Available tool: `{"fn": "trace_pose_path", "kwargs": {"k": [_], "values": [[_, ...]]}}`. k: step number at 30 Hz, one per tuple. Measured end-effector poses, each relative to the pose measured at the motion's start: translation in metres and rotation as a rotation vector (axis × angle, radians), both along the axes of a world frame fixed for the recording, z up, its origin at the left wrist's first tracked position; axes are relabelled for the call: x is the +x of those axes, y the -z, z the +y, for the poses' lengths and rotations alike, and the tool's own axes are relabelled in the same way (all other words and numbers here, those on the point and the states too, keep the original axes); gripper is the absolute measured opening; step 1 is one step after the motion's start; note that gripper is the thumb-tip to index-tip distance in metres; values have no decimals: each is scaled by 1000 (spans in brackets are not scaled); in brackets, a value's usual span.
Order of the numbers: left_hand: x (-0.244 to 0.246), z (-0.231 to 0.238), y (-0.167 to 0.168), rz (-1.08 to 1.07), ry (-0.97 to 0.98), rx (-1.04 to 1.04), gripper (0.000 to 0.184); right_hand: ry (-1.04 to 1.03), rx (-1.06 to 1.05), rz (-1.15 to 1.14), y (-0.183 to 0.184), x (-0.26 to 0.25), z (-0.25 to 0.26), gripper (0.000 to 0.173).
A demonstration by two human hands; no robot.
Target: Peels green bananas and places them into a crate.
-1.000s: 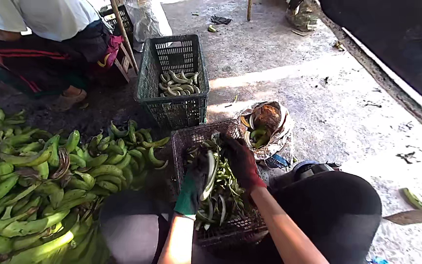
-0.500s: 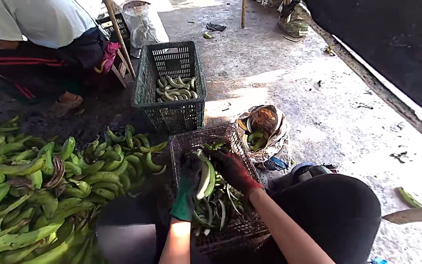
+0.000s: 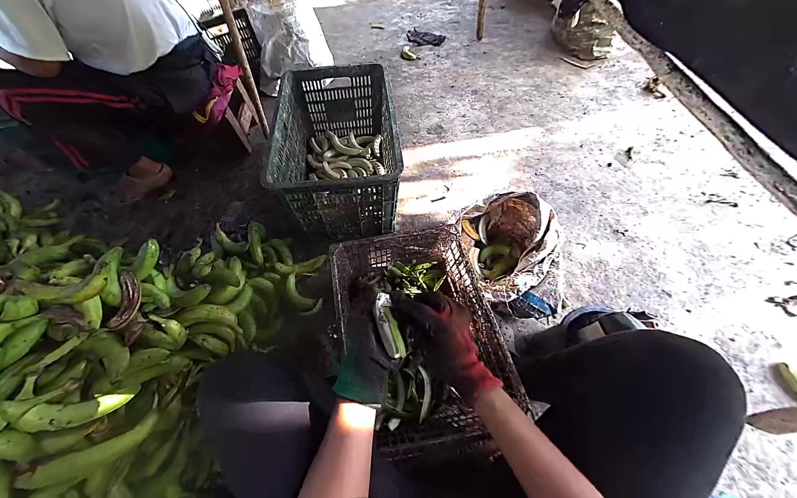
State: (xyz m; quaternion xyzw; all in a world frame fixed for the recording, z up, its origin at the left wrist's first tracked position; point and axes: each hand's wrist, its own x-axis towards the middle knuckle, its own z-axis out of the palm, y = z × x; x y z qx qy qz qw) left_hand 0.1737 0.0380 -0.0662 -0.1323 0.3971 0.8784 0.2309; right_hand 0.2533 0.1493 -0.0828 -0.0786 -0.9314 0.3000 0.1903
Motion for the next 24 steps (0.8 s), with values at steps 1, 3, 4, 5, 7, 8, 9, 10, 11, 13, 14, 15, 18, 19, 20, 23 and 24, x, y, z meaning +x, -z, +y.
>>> {"fn": "trace_pose_path", "kwargs": {"k": [1, 3, 4, 5, 7, 8, 9, 10, 11, 13, 14, 15, 18, 19, 20, 23, 24], "values": [[-1, -2, -2, 27, 12, -22, 33, -11, 33, 12, -2, -1, 2, 38], [-6, -4, -7, 49, -32, -108, 31, -21, 99, 76, -1, 2, 0, 38], [-7, -4, -7, 68, -58, -206, 28, -20, 118, 72, -2, 2, -3, 38], [-6, -6, -4, 130, -41, -310, 28, -17, 97, 11, -7, -1, -4, 39], [0, -8, -8, 217, 62, -518, 31, -18, -35, -276, -27, -18, -1, 41], [3, -10, -11, 240, 105, -557, 31, -24, -112, -421, -33, -28, 5, 41], [5, -14, -14, 243, 149, -534, 31, -31, -193, -513, -34, -35, 12, 41], [4, -18, -14, 228, 181, -476, 30, -28, -281, -549, -30, -39, 19, 41], [1, -22, -13, 205, 203, -386, 32, -8, -340, -543, -25, -40, 24, 40], [-10, -26, -7, 138, 147, -195, 35, 13, -338, -462, -22, -31, 25, 41], [-14, -28, -5, 101, 108, -112, 36, -13, -290, -396, -20, -20, 20, 40], [-17, -32, 0, 80, 79, -26, 37, -64, -215, -291, -15, -6, 12, 39], [-23, -40, 10, 62, 72, 88, 38, -224, 30, 53, -2, 21, -12, 36], [-21, -40, 9, 32, 110, 59, 38, -225, 75, 89, 0, 21, -16, 35], [-18, -34, 4, -23, 125, -11, 36, -197, 57, 76, 0, 16, -18, 34], [-8, -24, -1, -34, 128, -102, 29, 26, -264, -224, 7, -19, -9, 37], [-5, -26, 0, -27, 116, -40, 32, 81, -446, -293, 13, -28, -2, 39]]}}
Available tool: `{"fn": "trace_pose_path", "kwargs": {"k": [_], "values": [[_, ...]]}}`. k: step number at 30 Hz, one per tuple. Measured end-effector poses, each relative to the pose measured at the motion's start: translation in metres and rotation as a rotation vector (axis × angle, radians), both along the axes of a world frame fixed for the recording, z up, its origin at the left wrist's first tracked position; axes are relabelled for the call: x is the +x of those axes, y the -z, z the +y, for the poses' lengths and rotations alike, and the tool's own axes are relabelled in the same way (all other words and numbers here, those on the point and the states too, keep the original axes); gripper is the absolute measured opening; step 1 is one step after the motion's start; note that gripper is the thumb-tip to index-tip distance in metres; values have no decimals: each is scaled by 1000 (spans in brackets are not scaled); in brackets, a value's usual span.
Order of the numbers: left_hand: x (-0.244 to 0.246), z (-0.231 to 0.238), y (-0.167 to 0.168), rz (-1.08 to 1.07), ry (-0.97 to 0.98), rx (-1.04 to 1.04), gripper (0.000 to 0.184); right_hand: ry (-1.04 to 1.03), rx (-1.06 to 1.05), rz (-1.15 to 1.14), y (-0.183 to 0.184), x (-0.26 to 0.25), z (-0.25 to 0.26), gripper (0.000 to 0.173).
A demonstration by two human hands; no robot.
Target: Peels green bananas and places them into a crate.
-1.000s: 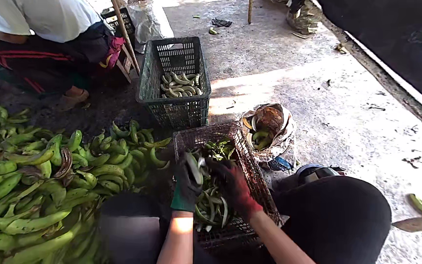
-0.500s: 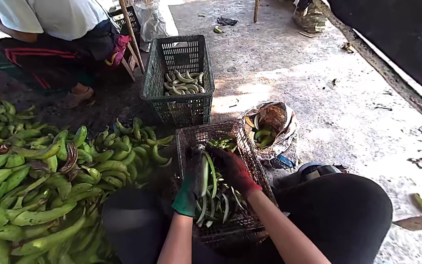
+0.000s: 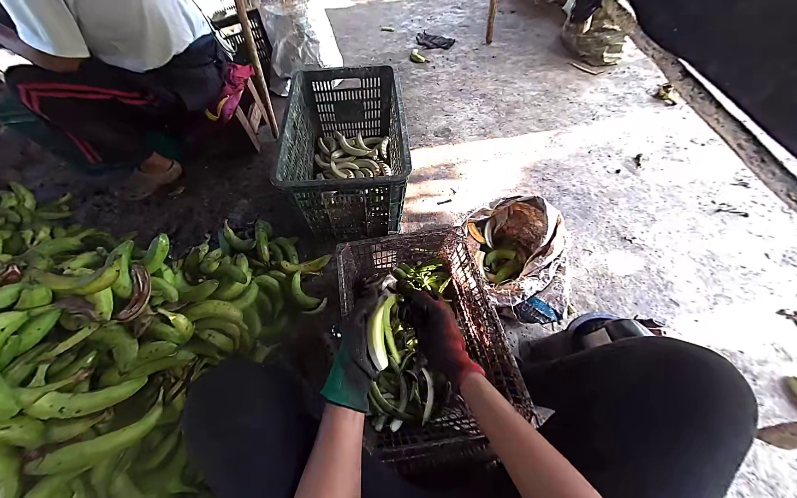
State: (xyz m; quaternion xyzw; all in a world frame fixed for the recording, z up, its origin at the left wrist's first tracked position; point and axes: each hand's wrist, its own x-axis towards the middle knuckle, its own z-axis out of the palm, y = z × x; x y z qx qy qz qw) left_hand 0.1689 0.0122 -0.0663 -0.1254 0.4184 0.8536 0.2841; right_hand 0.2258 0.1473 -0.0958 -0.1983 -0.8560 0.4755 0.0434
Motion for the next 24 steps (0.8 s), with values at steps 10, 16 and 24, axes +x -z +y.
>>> {"fn": "trace_pose_path", "kwargs": {"k": [10, 16, 24], "values": [[-10, -5, 6, 57, 70, 213, 45, -331, 180, 390, -7, 51, -3, 26], [-1, 4, -2, -54, 47, 149, 36, 120, 285, 361, 4, 16, -6, 28], [-3, -15, -51, 348, -202, -61, 28, -199, -232, -325, -34, 38, 65, 34]]}}
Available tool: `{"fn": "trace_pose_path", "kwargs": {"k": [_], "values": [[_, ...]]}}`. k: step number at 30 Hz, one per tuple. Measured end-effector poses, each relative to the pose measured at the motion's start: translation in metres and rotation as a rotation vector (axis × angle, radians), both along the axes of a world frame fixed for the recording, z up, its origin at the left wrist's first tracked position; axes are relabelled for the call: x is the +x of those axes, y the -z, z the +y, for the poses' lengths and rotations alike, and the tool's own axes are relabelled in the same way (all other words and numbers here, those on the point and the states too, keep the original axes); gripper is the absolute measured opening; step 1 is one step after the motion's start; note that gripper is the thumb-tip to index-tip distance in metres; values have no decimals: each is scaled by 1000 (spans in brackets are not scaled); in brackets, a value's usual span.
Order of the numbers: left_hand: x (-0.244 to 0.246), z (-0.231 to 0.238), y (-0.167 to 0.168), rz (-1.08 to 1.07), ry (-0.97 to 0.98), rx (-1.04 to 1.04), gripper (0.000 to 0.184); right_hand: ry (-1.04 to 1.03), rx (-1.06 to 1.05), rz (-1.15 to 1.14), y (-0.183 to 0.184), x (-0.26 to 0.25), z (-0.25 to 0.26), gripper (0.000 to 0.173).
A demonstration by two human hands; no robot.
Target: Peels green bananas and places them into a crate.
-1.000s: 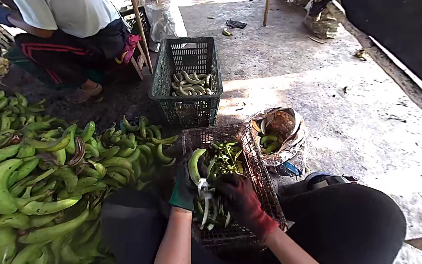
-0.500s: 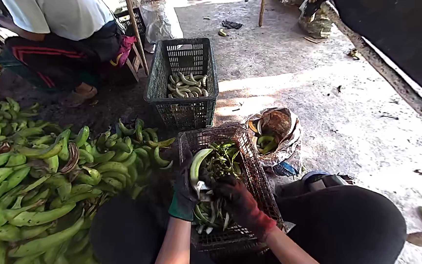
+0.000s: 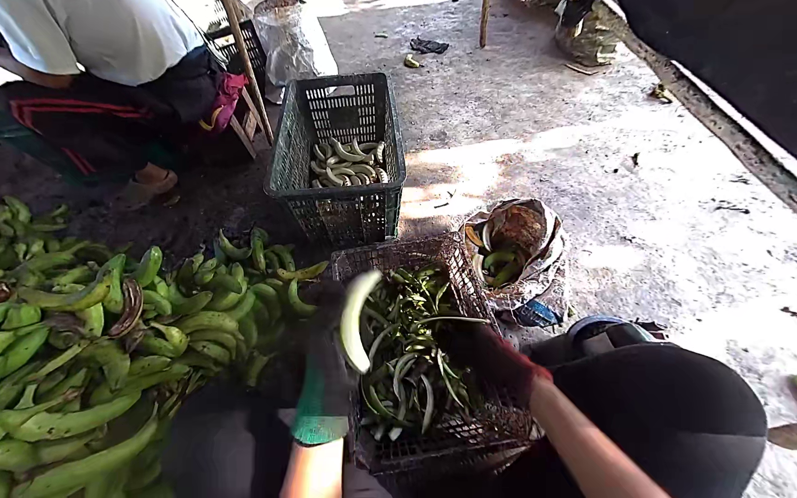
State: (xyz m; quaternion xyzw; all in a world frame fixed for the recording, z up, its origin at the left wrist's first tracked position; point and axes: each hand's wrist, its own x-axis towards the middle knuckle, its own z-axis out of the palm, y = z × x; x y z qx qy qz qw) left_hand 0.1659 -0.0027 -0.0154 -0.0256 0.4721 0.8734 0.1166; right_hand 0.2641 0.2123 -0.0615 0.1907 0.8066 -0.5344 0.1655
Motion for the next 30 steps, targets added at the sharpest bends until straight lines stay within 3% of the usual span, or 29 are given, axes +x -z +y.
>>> {"fn": "trace_pose_path", "kwargs": {"k": [2, 4, 6, 7, 9, 11, 13, 15, 17, 19, 21, 24, 30], "values": [[-23, 3, -44, 413, -237, -204, 22, -375, 291, -325, -31, -1, 13, 36], [-77, 15, -88, 834, -445, -439, 27, -454, 434, -441, -48, -6, 23, 41], [-133, 40, -111, 956, -502, -863, 54, -411, 471, -461, -58, -6, 40, 39], [-139, 52, -108, 903, -405, -1109, 65, -364, 463, -442, -58, -5, 51, 37], [-118, 78, -61, 842, -97, -1326, 67, -209, 365, -339, -59, -4, 72, 31], [-73, 99, 36, 779, 391, -1408, 63, -21, 218, -212, -56, 0, 85, 26], [-22, 128, 124, 584, 975, -1531, 68, 86, 164, -161, -59, 1, 87, 28], [31, 150, 176, 454, 1341, -1593, 69, 108, 147, -132, -66, -2, 87, 31], [66, 153, 204, 302, 1509, -1536, 54, 116, 146, -116, -72, -3, 89, 33], [63, 146, 231, 169, 1511, -1472, 48, 145, 165, -92, -73, 0, 95, 34], [31, 134, 243, 203, 1457, -1539, 50, 150, 193, -48, -70, 6, 101, 33], [-21, 119, 242, 307, 1430, -1655, 55, 133, 236, -22, -69, 12, 106, 35], [-80, 99, 236, 541, 1070, -1832, 62, 172, 227, 44, -69, 22, 105, 36]]}}
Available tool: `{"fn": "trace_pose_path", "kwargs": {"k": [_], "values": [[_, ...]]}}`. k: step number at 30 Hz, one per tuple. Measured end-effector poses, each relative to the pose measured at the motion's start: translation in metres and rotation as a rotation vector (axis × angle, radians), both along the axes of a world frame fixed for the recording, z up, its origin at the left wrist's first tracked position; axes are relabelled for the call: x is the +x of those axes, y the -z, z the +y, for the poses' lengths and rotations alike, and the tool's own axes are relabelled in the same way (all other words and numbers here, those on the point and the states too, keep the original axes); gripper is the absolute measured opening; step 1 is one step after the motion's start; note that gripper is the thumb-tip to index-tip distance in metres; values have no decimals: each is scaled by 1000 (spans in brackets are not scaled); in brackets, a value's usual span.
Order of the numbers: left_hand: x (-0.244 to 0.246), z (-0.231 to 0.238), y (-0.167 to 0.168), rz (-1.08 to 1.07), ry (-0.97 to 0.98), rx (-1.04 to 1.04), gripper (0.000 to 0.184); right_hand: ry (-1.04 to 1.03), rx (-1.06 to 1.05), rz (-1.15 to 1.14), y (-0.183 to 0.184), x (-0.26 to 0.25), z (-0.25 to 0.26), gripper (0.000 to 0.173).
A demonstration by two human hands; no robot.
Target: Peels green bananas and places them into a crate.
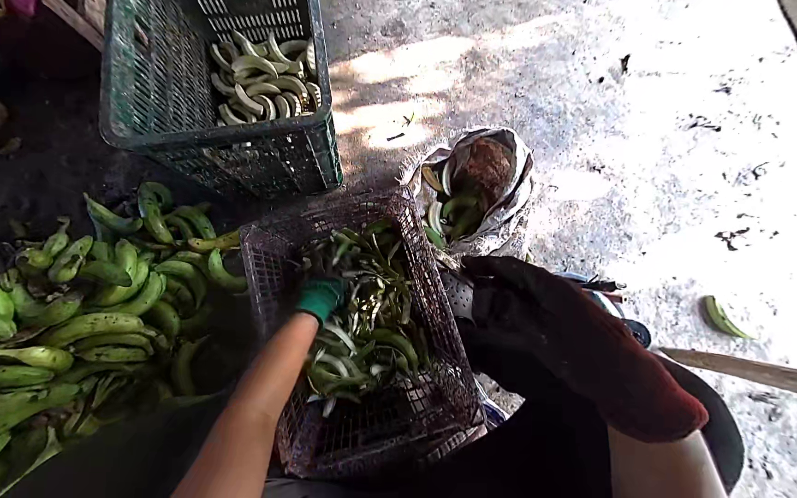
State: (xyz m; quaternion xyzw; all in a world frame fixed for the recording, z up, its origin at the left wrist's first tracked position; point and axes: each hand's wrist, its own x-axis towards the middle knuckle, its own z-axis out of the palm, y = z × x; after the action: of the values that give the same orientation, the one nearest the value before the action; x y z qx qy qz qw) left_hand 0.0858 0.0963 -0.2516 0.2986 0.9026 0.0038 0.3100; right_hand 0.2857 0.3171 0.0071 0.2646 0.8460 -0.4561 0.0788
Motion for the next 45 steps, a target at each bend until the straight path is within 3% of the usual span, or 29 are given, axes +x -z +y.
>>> {"fn": "trace_pose_path", "kwargs": {"k": [3, 6, 10, 13, 16, 19, 21, 23, 26, 29, 30, 32, 34, 37, 39, 42, 45], "values": [[-32, 4, -25, 230, 129, -60, 55, -36, 32, 19, 4, 1, -1, 36], [-9, 26, -52, 299, 174, -31, 59, -63, 7, 36, 4, -3, -5, 34], [80, 27, -44, -135, 446, 9, 74, -62, -28, 45, 2, -6, -8, 34], [102, -21, -22, -385, 351, -179, 69, -59, -36, 54, 2, -5, -7, 34], [58, -42, -11, -270, 87, -162, 63, -66, -24, 85, 3, -2, -6, 34], [5, -31, 10, -15, 203, 20, 60, -81, -12, 77, 1, -1, -7, 35], [-20, -16, 8, 193, 292, 13, 58, -82, 0, 56, -1, 0, -8, 36], [-24, 9, -23, 326, 365, -43, 49, -93, -8, 59, -3, 0, -8, 36], [22, 31, -71, 312, 332, -26, 61, -96, -18, 91, -6, -2, -9, 35], [87, 7, -41, -42, 378, -117, 81, -89, -10, 78, -5, -3, -11, 36], [103, -10, -20, -152, 313, -143, 79, -97, -7, 65, -5, -3, -11, 38], [111, -42, 17, -171, 260, -196, 71, -103, 3, 54, -4, -1, -11, 37], [89, -43, 22, -174, 195, -145, 54, -98, 30, 44, -2, 1, -8, 38], [40, -21, 12, -162, -7, -55, 48, -110, 38, 34, -2, 3, -7, 38], [6, -5, 12, -27, 97, -54, 39, -106, 38, 49, -4, 0, -8, 38], [-21, 26, -37, 184, 262, -52, 41, -110, 18, 53, -8, -3, -10, 38], [-29, 51, -101, 295, 109, -48, 61, -104, 21, 63, -8, -5, -12, 36]]}}
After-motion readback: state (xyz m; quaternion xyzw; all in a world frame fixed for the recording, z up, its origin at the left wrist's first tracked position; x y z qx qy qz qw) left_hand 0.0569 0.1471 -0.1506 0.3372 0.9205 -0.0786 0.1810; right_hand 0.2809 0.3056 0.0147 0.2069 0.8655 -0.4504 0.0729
